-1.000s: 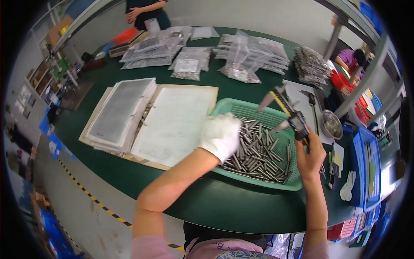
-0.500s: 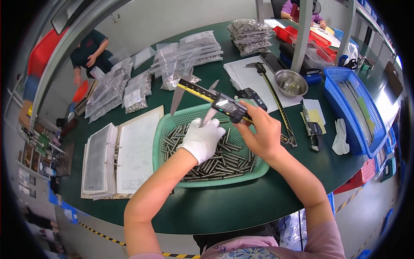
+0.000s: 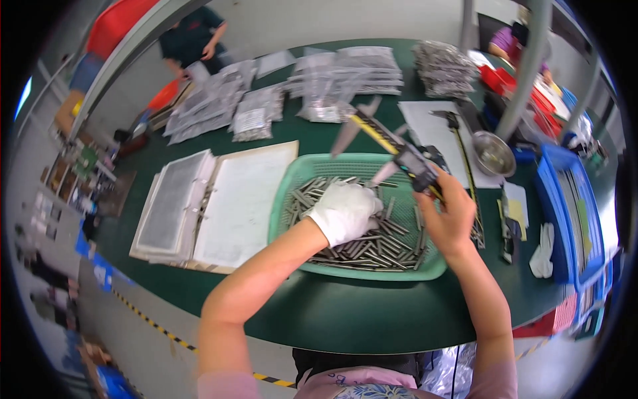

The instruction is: The person is using a digital caliper to measure the dimensions of small cylindrical metal parts taken from a basket.

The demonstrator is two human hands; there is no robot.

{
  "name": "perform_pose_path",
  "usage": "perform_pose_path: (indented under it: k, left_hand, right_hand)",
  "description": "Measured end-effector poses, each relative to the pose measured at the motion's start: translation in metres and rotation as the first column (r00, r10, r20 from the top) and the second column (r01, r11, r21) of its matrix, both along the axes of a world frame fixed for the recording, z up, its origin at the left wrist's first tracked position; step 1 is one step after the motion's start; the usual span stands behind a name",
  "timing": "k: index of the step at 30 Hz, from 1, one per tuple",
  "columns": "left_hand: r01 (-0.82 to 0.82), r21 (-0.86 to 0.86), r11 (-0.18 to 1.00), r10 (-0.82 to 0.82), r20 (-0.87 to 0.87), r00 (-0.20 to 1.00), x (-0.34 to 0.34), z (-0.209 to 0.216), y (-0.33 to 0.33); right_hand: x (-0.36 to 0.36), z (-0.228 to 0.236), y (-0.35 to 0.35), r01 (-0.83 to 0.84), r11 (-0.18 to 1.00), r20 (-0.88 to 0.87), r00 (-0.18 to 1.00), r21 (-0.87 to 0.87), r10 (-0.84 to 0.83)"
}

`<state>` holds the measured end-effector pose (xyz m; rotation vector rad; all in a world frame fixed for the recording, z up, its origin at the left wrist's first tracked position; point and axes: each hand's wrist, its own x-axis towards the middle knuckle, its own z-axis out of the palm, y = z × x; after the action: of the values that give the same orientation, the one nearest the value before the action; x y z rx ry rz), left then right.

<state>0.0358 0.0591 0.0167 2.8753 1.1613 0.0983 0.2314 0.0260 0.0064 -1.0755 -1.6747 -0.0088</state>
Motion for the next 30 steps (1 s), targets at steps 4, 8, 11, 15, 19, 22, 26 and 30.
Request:
perform_pose_path:
  k: [4, 8, 11, 15, 19, 22, 26, 30]
  left_hand:
    - [0.069, -0.557, 0.828, 0.430, 0.709, 0.560, -0.017, -0.015, -0.018]
    - [0.628, -0.678, 0.383, 0.915, 0.370, -0.159, -0.022, -0.006, -0.029]
    - [0.623, -0.666, 0.410, 0.911, 0.272, -0.309, -0.028, -0.007, -0.030]
    - [0.688, -0.606, 0.400, 0.916, 0.278, -0.288, -0.024, -0.015, -0.032]
    - [0.611, -0.586, 0.532, 0.842, 0.445, -0.306, -0.022, -0.017, -0.032]
    - [0.614, -0.576, 0.539, 0.837, 0.444, -0.318, -0.024, -0.013, -0.035]
    - [0.562, -0.642, 0.521, 0.848, 0.461, -0.259, -0.028, -0.011, -0.037]
    - [0.565, -0.645, 0.514, 0.851, 0.464, -0.245, -0.025, -0.009, -0.040]
  right_hand:
    - [-0.001, 0.000, -0.002, -0.033, 0.999, -0.022, 0.999, -0.040, 0.032]
    - [0.005, -0.008, -0.003, -0.043, 0.997, 0.030, 0.999, -0.061, 0.045]
    - [0.006, -0.010, -0.002, -0.032, 0.998, 0.038, 0.999, -0.049, 0.034]
    - [0.009, -0.006, -0.003, -0.027, 0.992, 0.085, 0.996, -0.120, 0.037]
    - [0.009, 0.000, -0.005, -0.014, 0.991, 0.165, 0.986, -0.132, 0.036]
    - [0.002, 0.001, -0.004, 0.000, 0.986, 0.147, 0.989, -0.169, 0.025]
    - [0.001, 0.005, -0.005, -0.089, 0.974, 0.123, 0.986, -0.208, 0.116]
    - [0.002, 0.006, -0.004, -0.125, 0.977, 0.139, 0.979, -0.172, 0.150]
